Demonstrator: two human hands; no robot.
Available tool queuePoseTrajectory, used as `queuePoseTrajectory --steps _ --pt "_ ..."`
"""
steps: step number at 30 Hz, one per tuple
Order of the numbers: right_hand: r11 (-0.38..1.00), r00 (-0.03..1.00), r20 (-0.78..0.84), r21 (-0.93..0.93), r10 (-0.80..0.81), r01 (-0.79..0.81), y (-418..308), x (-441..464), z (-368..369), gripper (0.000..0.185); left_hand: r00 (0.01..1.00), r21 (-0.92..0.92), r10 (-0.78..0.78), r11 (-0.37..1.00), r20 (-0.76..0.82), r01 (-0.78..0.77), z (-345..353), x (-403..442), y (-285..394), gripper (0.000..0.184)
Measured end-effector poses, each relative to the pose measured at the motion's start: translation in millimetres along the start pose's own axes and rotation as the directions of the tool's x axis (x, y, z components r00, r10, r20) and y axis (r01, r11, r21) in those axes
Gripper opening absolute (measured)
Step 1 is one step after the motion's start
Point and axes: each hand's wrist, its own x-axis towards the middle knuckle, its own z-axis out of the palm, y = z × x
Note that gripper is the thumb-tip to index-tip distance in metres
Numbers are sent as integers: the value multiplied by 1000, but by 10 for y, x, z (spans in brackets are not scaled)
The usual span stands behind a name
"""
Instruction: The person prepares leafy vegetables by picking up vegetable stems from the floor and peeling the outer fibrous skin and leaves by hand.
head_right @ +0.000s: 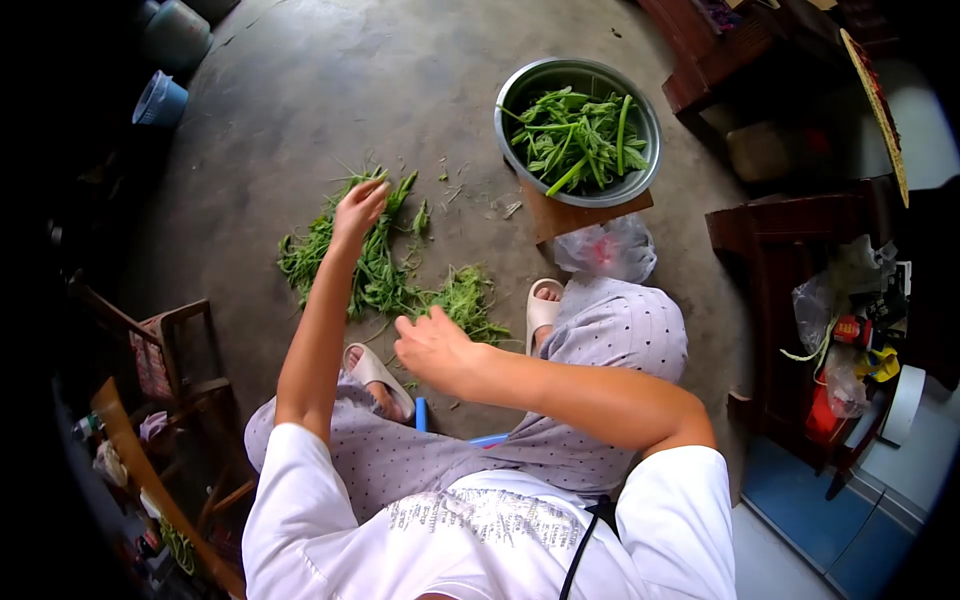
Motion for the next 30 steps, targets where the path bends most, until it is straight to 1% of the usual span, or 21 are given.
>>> queuePoseTrajectory --steps 1,2,3,4,6,7,8,9,10,11,12,14,15,18,20,22,24,26,27,28,30 --pt "999 1000 -11 48 -22 23 62 42 91 25 998 -3 -47 999 -32 47 -188 48 -273 36" --pt "993 999 -28 105 -44 47 80 85 148 25 994 118 -75 989 -81 84 -339 73 -495 36" --pt "989 993 114 146 -20 3 104 103 95 32 995 127 55 991 -88 -43 -361 10 -593 37" --pt "990 993 119 141 -5 -11 135 79 147 32 977 130 190 976 -96 -177 -295 -35 -558 39" --pt "991 993 84 -109 82 -72 140 12 303 40 887 278 460 858 -43 -431 30 -82 -253 41" --pt "990 974 199 -109 108 -87 145 26 272 41 853 300 522 812 13 -501 261 -104 10 38" --pt "989 973 196 -113 118 -97 147 71 286 41 838 225 537 808 98 -545 518 -106 291 34" --pt "990 947 292 -85 136 -116 129 122 316 38 720 345 668 642 187 -685 794 -117 590 28" --pt "989 910 386 -60 149 -137 119 142 356 35 606 346 748 512 270 -786 1090 -64 799 23" --pt "991 921 367 -73 133 -114 109 127 427 30 579 301 751 499 319 -813 1414 -29 1003 23" --pt "990 921 363 -76 141 -122 105 121 430 30 478 364 811 356 336 -861 1730 48 1138 20" --pt "992 903 412 -54 124 -111 103 97 430 29 469 458 776 265 421 -849 2318 260 1274 22" --pt "992 933 342 -87 111 -86 120 66 530 27 479 540 747 192 461 -820 2554 357 1317 25" --pt "992 964 235 -66 122 -109 160 -38 481 25 611 748 593 22 524 -663 3033 567 1313 22" --pt "988 975 164 -31 152 -149 226 -78 428 22 577 709 674 112 461 -697 3087 654 1309 19" --pt "989 948 290 40 128 -145 317 -115 129 18 458 526 780 198 427 -827 2859 568 1447 14" --pt "988 945 293 6 147 -156 379 -223 -34 18 573 429 716 407 399 -806 2539 375 1561 17" --pt "982 976 111 1 185 -186 507 -394 -214 16 808 111 402 865 431 -490 2144 220 1528 23" --pt "973 972 80 55 221 -226 585 -471 -336 15 809 -9 334 926 484 -377 1928 5 1604 23" --pt "959 965 53 110 258 -262 675 -544 -475 15 820 9 328 927 469 -376 1720 -129 1636 23" --pt "870 869 -265 392 417 -299 852 -733 -770 16 799 -164 172 982 576 -93 1326 -384 1635 20"
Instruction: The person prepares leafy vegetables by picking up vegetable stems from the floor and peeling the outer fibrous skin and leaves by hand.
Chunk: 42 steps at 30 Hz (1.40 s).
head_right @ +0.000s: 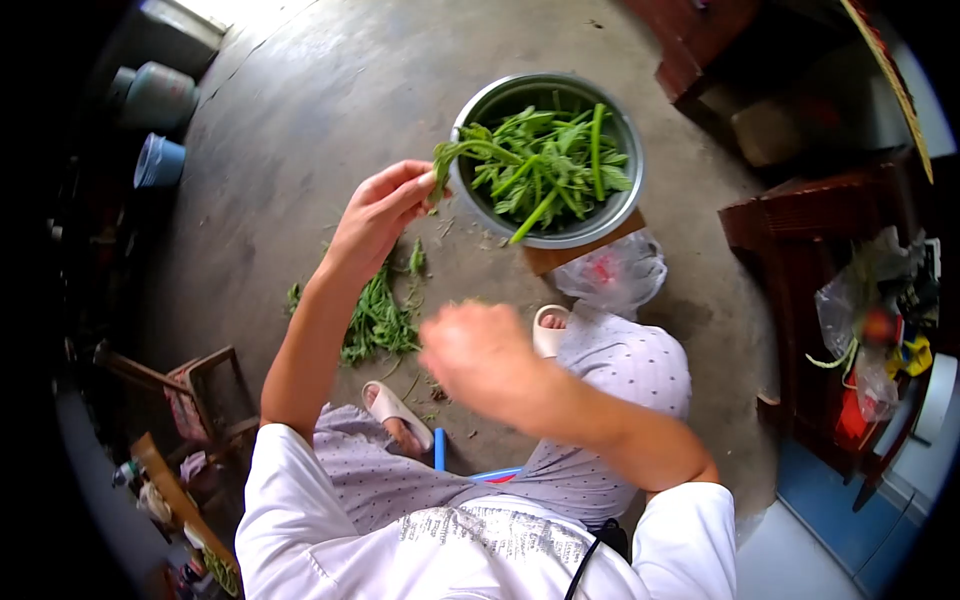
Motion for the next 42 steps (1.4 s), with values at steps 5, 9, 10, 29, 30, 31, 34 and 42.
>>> queuePoseTrajectory --steps 5,9,10,29,30,31,34,42 --pt "952 796 -567 305 211 -35 -4 127 -476 22 995 -233 -103 968 -18 96 -92 -825 151 19" --pt "811 759 -609 552 232 194 -97 267 -269 22 989 -403 -136 903 60 148 -73 -1219 173 18" --pt "588 827 -484 770 286 248 -119 284 -212 19 988 -443 -136 883 77 156 -75 -1297 164 18" --pt "502 978 -29 861 205 -80 -451 356 -172 12 990 31 -14 999 -141 18 -127 -1880 278 35" --pt "542 985 3 835 172 -97 -441 355 -185 12 990 49 -12 999 -141 19 -136 -1885 274 35" --pt "581 990 37 806 139 -112 -439 356 -188 13 987 76 -13 997 -161 25 -89 -1900 295 29" --pt "563 985 -78 826 155 -23 -466 382 -115 11 988 32 -20 999 -153 25 -91 -1938 327 22" --pt "613 976 -206 781 74 118 -398 412 -52 10 985 163 134 980 -109 -115 -143 -1945 214 25"
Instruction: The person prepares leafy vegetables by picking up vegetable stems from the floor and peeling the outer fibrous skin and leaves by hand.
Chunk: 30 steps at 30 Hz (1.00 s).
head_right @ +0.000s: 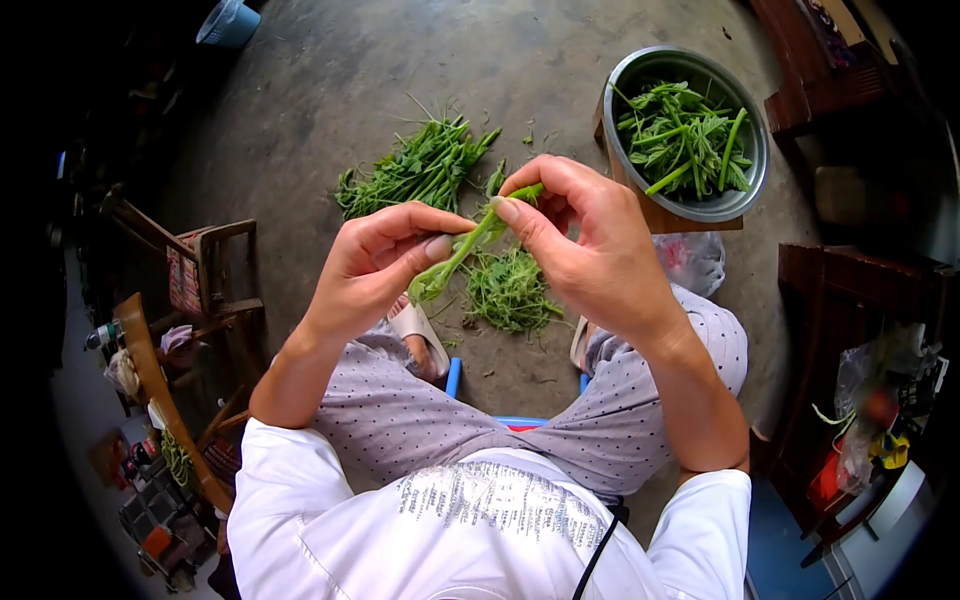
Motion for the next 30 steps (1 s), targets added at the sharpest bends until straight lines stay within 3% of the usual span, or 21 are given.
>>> queuePoseTrajectory --steps 2,4,6,7,8,10,12,13,14,15,17,18,19,20,22,23,24,26,27,28,30 --pt "994 999 -50 -109 -12 7 -46 -6 -54 8 996 47 -27 998 -79 31 -34 23 -4 26" --pt "981 983 -178 -175 54 -85 -259 -25 -198 8 975 69 78 996 -207 -65 -201 94 -47 33" --pt "899 896 -403 -438 -184 -12 -211 -7 -470 13 910 208 135 976 -393 -55 -542 173 -164 32" --pt "882 863 -470 -467 -184 -66 -183 -24 -666 17 856 286 171 958 -489 -27 -732 206 -267 33" --pt "636 814 -442 -763 -377 -120 -221 -11 -767 23 816 307 175 952 -551 4 -941 230 -410 34" --pt "375 782 -438 -883 -443 -282 -46 -35 -1015 25 766 314 65 932 -640 183 -1302 283 -739 29" --pt "443 806 -431 -864 -405 -239 -74 -2 -899 24 760 329 -57 879 -647 346 -1664 366 -1259 31" --pt "509 823 -428 -837 -373 -204 -82 15 -834 23 765 471 -98 736 -636 486 -1780 400 -1535 37" --pt "690 862 -427 -712 -273 -134 -39 16 -766 19 756 553 -221 563 -616 615 -1775 449 -1692 41" --pt "662 910 -342 -742 -235 -108 -28 13 -621 17 791 617 -267 508 -551 601 -1840 488 -2058 37" --pt "615 976 -181 -786 -123 -68 18 7 -268 15 833 619 -274 567 -482 544 -1835 567 -2830 27" --pt "594 993 -108 -802 -57 -53 74 24 -128 14 825 660 -303 496 -477 564 -1763 625 -3126 30" --pt "531 999 21 -847 -31 34 150 38 -52 10 805 655 -332 468 -492 593 -1677 686 -3434 33" --pt "462 990 144 -878 6 125 224 40 6 17 756 582 -414 482 -507 655 -1602 751 -3688 41" --pt "450 972 235 -869 12 204 351 12 132 41 630 507 -385 379 -674 774 -1354 893 -3973 48" --pt "479 961 273 -850 44 220 353 21 166 54 557 417 -382 392 -737 820 -1268 945 -4044 49" --pt "594 966 253 -786 56 171 316 41 232 51 512 373 -344 395 -787 839 -1176 988 -4017 45" --pt "889 963 259 -456 77 51 207 81 329 40 472 310 -332 437 -817 844 -1147 1014 -4104 41" --pt "960 946 310 -280 97 -6 129 99 341 36 477 300 -330 465 -815 833 -1201 1044 -4201 37" --pt "987 925 347 -101 155 -127 17 111 361 36 478 286 -332 487 -813 825 -1235 1033 -4231 33" --pt "950 913 398 240 89 -197 -80 57 468 42 582 354 -300 562 -756 748 -1304 1016 -4176 25"
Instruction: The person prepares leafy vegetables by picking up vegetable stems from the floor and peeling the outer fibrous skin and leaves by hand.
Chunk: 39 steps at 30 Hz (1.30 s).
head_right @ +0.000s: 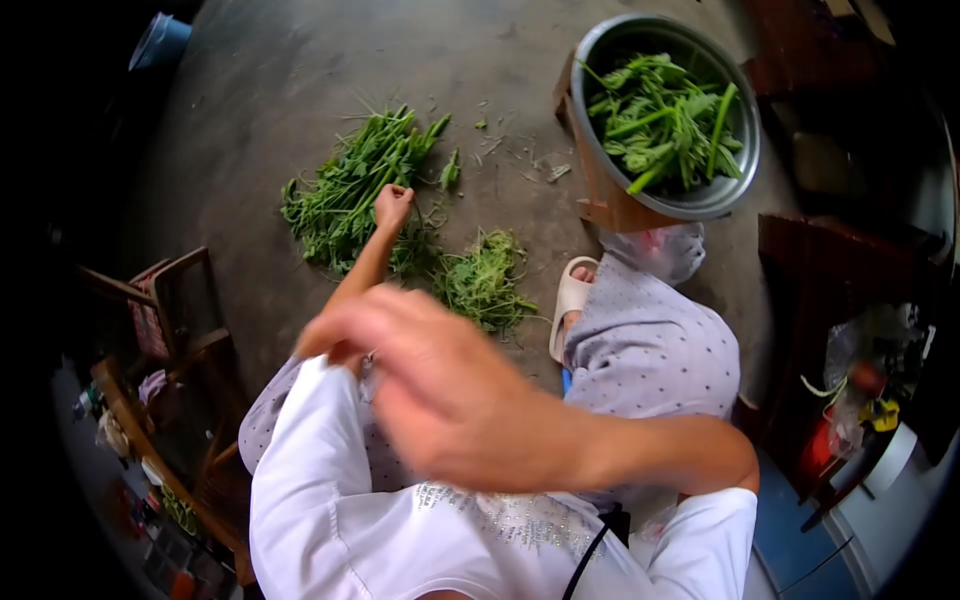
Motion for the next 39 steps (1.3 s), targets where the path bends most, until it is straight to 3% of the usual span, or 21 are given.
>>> queuePoseTrajectory --steps 1,2,3,4,6,8,11,16,24,26,27,28,29,30,32,36,38,39 --pt "989 997 21 128 -75 71 -62 -6 81 45 995 -279 23 960 92 4 -76 42 -2 22" --pt "967 974 -59 121 -219 225 -109 -19 242 36 982 -532 64 846 177 41 -131 77 9 19" --pt "954 969 -93 176 -228 242 -187 -57 389 32 958 -693 145 718 247 70 -295 57 129 19" --pt "944 967 -113 218 -227 247 -257 -109 463 30 928 -815 222 565 299 128 -608 -60 344 19" --pt "914 963 -127 307 -239 267 -380 -212 590 31 918 -890 260 422 300 171 -1163 -442 885 21" --pt "885 959 -97 370 -266 283 -437 -341 752 35 856 -932 428 329 290 152 -1750 -879 1299 23" --pt "903 942 -77 270 -327 335 -505 -462 887 26 823 -937 511 341 247 70 -2171 -1300 1518 24" --pt "895 929 15 276 -370 352 -567 -685 1098 27 826 -925 532 380 186 -36 -2642 -2079 1643 23" --pt "909 906 193 264 -376 322 -680 -852 1252 30 813 -961 570 272 118 -51 -3005 -2759 1510 19" --pt "938 934 116 124 -338 324 -654 -739 1082 24 871 -946 482 317 94 -73 -3061 -2925 1498 20" --pt "947 947 0 7 -322 322 -621 -637 977 21 869 -973 489 227 76 -43 -3056 -2978 1456 20" --pt "927 925 -155 -207 -346 312 -573 -530 860 19 842 -964 538 192 -52 -183 -3078 -3086 1467 19" --pt "771 885 -195 -590 -423 239 -503 -453 737 18 848 -953 524 216 -73 -215 -3103 -3143 1453 19" --pt "649 821 -203 -720 -534 244 -354 -344 675 17 854 -940 513 238 -92 -244 -3126 -3186 1443 19" --pt "740 913 -232 -665 -336 103 -262 -308 700 26 842 -940 520 194 -145 -281 -3148 -3262 1420 19" --pt "836 949 -176 -531 -263 134 -92 -228 766 30 799 -899 556 193 -231 -394 -3165 -3312 1361 14" --pt "976 975 -166 -183 -145 114 -70 -192 803 24 773 -864 568 198 -283 -462 -3165 -3317 1344 21" --pt "986 979 -173 -147 -104 78 -80 -183 816 19 783 -893 567 172 -256 -416 -3173 -3330 1354 25"
